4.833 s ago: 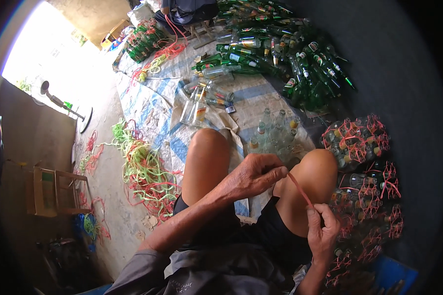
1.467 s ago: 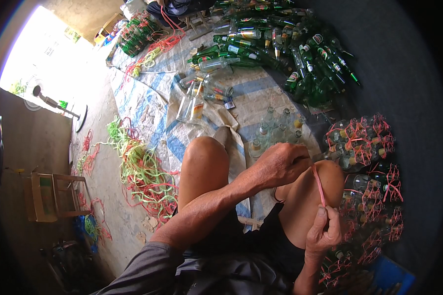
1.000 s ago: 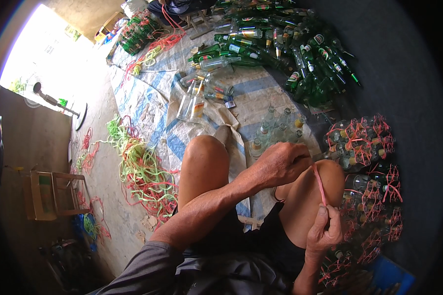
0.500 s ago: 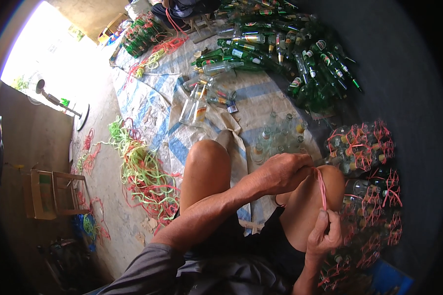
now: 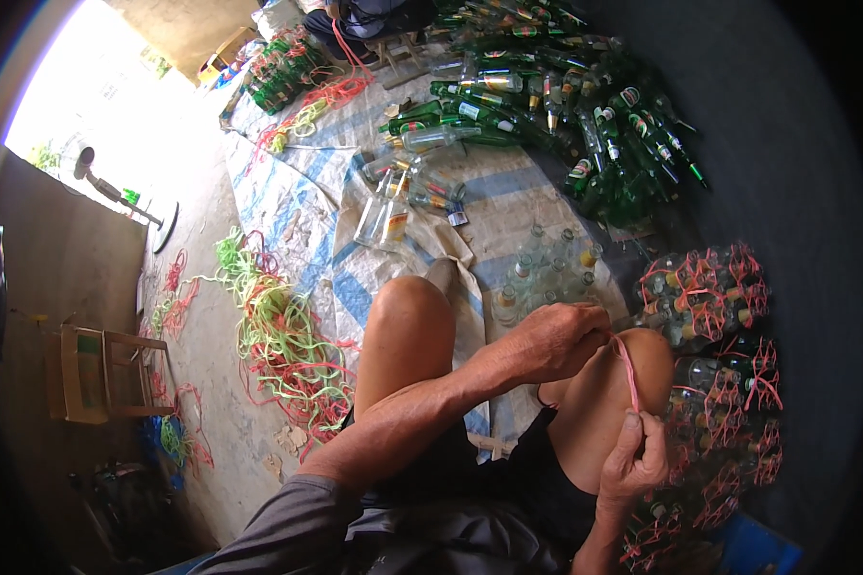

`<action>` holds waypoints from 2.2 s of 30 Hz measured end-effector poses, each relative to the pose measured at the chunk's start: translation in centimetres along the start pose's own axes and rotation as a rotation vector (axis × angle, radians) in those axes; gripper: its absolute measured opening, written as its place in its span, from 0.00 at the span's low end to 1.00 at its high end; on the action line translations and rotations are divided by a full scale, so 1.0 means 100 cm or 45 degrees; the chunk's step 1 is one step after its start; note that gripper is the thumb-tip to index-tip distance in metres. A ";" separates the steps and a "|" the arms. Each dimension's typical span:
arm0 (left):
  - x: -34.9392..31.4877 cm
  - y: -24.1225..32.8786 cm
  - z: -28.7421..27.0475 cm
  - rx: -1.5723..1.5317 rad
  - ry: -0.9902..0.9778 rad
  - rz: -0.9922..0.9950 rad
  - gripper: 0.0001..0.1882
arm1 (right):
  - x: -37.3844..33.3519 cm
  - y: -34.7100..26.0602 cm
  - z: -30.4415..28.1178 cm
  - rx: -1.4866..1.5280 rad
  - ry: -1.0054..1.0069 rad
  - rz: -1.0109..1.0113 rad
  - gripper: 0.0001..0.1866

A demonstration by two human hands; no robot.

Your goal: The person pulls a pink plastic strip from a pile and ties it into a mesh carrier, then uses another strip to secure a bundle of glass bottles.

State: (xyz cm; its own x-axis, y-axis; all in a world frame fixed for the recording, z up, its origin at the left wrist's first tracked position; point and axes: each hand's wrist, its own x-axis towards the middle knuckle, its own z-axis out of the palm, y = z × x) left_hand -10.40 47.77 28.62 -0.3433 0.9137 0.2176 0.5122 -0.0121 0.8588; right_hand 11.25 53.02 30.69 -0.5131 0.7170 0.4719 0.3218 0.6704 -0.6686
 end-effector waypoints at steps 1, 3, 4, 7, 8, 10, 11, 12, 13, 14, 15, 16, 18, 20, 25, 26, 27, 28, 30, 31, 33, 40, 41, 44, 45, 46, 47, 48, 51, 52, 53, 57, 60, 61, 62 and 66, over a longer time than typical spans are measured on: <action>0.000 0.000 -0.001 -0.012 0.018 0.014 0.08 | 0.001 0.000 -0.001 -0.012 -0.010 -0.040 0.07; 0.000 0.001 -0.002 -0.023 0.039 0.028 0.08 | 0.001 0.000 0.000 -0.023 -0.020 -0.083 0.06; 0.001 0.001 -0.002 -0.027 0.049 0.025 0.08 | 0.001 0.000 0.000 -0.014 -0.007 -0.046 0.08; 0.001 -0.001 0.000 -0.027 0.080 0.022 0.07 | 0.001 -0.001 0.001 -0.007 0.002 -0.007 0.09; 0.001 -0.001 0.001 -0.023 0.099 0.022 0.07 | 0.001 -0.002 0.001 -0.011 -0.001 -0.003 0.09; 0.002 -0.001 0.000 -0.029 0.110 0.023 0.07 | 0.001 -0.002 0.001 -0.005 0.001 -0.010 0.09; 0.002 -0.001 0.000 -0.036 0.119 0.024 0.07 | 0.001 -0.002 0.001 -0.001 0.002 -0.016 0.10; 0.001 -0.001 0.000 -0.035 0.121 0.025 0.07 | 0.002 -0.001 0.001 0.000 0.001 -0.017 0.10; 0.001 -0.001 0.000 -0.040 0.127 0.033 0.08 | 0.002 0.000 0.000 -0.016 -0.009 -0.059 0.08; 0.001 -0.001 -0.001 -0.045 0.133 0.040 0.08 | 0.002 0.000 0.000 -0.031 -0.019 -0.101 0.07; 0.001 0.000 -0.001 -0.046 0.133 0.041 0.08 | 0.003 0.000 -0.001 -0.033 -0.018 -0.102 0.07; 0.001 0.001 -0.001 -0.046 0.137 0.030 0.08 | 0.003 0.000 -0.001 -0.037 -0.016 -0.100 0.07; 0.001 0.003 -0.002 -0.046 0.141 0.018 0.08 | 0.003 0.000 -0.001 -0.042 -0.013 -0.098 0.07; 0.000 0.005 -0.004 -0.045 0.136 -0.015 0.09 | 0.002 0.002 -0.001 -0.040 -0.023 -0.079 0.08; -0.001 0.008 -0.007 -0.039 0.121 -0.048 0.09 | 0.001 -0.001 -0.001 -0.006 -0.012 -0.038 0.09; -0.002 0.008 -0.007 -0.040 0.120 -0.053 0.09 | 0.002 -0.001 -0.001 -0.014 -0.030 -0.063 0.08; -0.002 0.009 -0.007 -0.041 0.119 -0.053 0.09 | 0.001 0.000 -0.002 -0.015 -0.030 -0.063 0.08; -0.002 0.010 -0.008 -0.036 0.121 -0.056 0.09 | 0.001 0.001 -0.002 -0.016 -0.033 -0.061 0.08; -0.002 0.011 -0.008 -0.030 0.123 -0.059 0.09 | 0.001 0.001 -0.002 -0.016 -0.036 -0.060 0.08; -0.002 0.011 -0.008 -0.021 0.120 -0.074 0.09 | 0.001 0.000 -0.002 -0.016 -0.040 -0.062 0.07; -0.003 0.011 -0.008 -0.012 0.116 -0.089 0.09 | 0.002 -0.001 -0.001 -0.017 -0.044 -0.065 0.07; -0.004 0.010 -0.008 0.002 0.127 -0.083 0.09 | 0.001 -0.001 0.000 -0.004 0.007 -0.013 0.10; -0.004 0.011 -0.009 0.006 0.116 -0.095 0.09 | 0.000 0.000 0.000 -0.001 0.003 -0.007 0.10; -0.003 0.012 -0.009 0.003 0.110 -0.099 0.09 | 0.000 -0.001 0.000 -0.002 0.003 -0.007 0.10; -0.003 0.011 -0.009 0.004 0.110 -0.100 0.09 | 0.000 -0.001 0.000 -0.001 0.003 -0.007 0.10; -0.004 0.011 -0.009 -0.001 0.110 -0.099 0.09 | 0.001 -0.002 0.000 0.003 0.002 0.000 0.10; -0.004 0.010 -0.009 -0.007 0.111 -0.099 0.09 | 0.001 -0.002 0.000 0.007 0.001 0.006 0.10; -0.004 0.011 -0.010 -0.007 0.110 -0.099 0.09 | 0.001 -0.002 0.000 0.006 0.002 0.006 0.10; -0.003 0.012 -0.010 -0.010 0.109 -0.117 0.09 | 0.000 0.001 -0.001 0.022 -0.006 0.021 0.10; -0.003 0.011 -0.010 -0.006 0.114 -0.106 0.09 | -0.001 0.001 -0.001 0.025 -0.008 0.029 0.10; -0.003 0.011 -0.010 -0.002 0.119 -0.095 0.09 | -0.001 0.002 -0.001 0.028 -0.011 0.037 0.10; -0.004 0.013 -0.011 -0.008 0.126 -0.090 0.09 | 0.000 0.001 -0.002 0.017 -0.019 0.036 0.11; -0.004 0.014 -0.012 -0.041 0.139 -0.077 0.09 | 0.001 0.001 -0.002 0.045 -0.020 0.051 0.11; -0.004 0.013 -0.012 -0.039 0.143 -0.071 0.09 | 0.002 0.001 -0.003 0.031 -0.024 0.002 0.09; -0.005 0.013 -0.013 -0.038 0.146 -0.064 0.09 | 0.004 0.000 -0.003 0.016 -0.028 -0.048 0.08; -0.005 0.012 -0.012 -0.054 0.155 -0.053 0.09 | 0.005 -0.001 -0.005 0.051 -0.031 0.015 0.09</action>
State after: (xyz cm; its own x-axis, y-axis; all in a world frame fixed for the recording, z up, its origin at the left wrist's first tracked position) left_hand -10.57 46.82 30.05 -0.4579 0.8576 0.2342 0.4628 0.0050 0.8865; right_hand 11.34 53.35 31.25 -0.5286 0.7196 0.4503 0.2961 0.6535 -0.6966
